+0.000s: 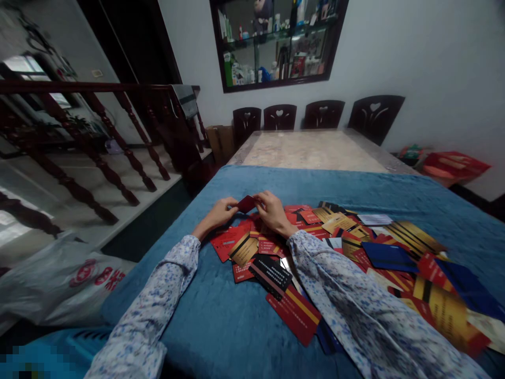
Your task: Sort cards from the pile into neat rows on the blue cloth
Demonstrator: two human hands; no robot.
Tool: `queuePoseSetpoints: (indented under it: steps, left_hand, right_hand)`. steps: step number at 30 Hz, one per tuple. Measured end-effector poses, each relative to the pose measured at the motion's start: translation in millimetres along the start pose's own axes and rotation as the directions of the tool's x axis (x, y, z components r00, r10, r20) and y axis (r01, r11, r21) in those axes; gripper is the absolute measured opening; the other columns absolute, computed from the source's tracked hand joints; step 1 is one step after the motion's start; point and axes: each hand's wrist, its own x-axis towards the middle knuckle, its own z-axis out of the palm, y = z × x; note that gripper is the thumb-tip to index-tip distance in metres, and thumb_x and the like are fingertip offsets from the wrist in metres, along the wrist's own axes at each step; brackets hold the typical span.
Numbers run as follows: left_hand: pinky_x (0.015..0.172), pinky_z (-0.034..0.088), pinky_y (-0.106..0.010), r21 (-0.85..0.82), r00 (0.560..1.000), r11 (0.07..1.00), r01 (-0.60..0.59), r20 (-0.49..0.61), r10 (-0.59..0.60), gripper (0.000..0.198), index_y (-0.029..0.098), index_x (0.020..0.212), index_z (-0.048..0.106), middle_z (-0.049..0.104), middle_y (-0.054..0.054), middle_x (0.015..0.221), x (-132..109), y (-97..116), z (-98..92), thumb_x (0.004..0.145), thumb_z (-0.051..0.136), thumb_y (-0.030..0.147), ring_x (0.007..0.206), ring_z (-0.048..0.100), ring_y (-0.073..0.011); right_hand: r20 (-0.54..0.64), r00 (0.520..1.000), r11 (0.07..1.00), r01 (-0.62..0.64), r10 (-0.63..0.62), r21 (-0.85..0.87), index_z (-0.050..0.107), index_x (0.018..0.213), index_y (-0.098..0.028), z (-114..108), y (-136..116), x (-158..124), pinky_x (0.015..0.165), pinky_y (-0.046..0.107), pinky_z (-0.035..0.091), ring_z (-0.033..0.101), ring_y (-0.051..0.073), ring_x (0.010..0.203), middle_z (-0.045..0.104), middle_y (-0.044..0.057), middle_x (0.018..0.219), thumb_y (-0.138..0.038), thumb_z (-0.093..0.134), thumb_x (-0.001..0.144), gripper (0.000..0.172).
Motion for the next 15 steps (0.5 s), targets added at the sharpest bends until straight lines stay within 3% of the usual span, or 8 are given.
queuePoseSetpoints:
  steps: [4, 9, 15]
  left_hand:
    - [0.08, 0.054, -0.03, 0.014, 1.0, 1.0, -0.026, -0.003, 0.026, 0.026, 0.014, 0.098, 0.079, 0.076, -0.009, 0.104, 1, 11, 0.9, 0.084, 0.058, 0.018, 0.094, 0.068, -0.0205]
    - [0.083, 0.056, -0.032, -0.006, 0.994, 0.999, -0.047, -0.097, 0.046, 0.031, 0.014, 0.111, 0.077, 0.077, -0.01, 0.112, 7, 23, 2.1, 0.083, 0.064, 0.02, 0.098, 0.07, -0.0221]
    - [0.084, 0.056, -0.031, -0.064, 0.989, 0.994, -0.088, -0.123, 0.079, 0.025, 0.014, 0.103, 0.078, 0.08, -0.008, 0.101, 14, 32, 10.0, 0.083, 0.062, 0.017, 0.09, 0.071, -0.0206]
  right_hand:
    - [-0.068, 0.996, 0.998, 0.059, -0.06, -0.008, 0.071, 0.118, -0.017, -2, 1, 1, 0.084, 0.031, 0.048, 0.059, 0.022, 0.092, 0.061, 0.011, 0.103, -0.018, 0.04, 0.1, 0.035]
    - [-0.035, 0.988, 0.986, 0.15, -0.153, -0.079, 0.069, 0.123, -0.019, -6, -3, 0, 0.079, 0.028, 0.047, 0.058, 0.019, 0.089, 0.06, 0.009, 0.106, -0.021, 0.05, 0.099, 0.03]
    - [0.007, 0.981, 0.97, 0.191, -0.192, -0.149, 0.065, 0.124, -0.017, -10, -12, 5, 0.089, 0.032, 0.046, 0.061, 0.023, 0.1, 0.067, 0.013, 0.11, -0.016, 0.044, 0.102, 0.031]
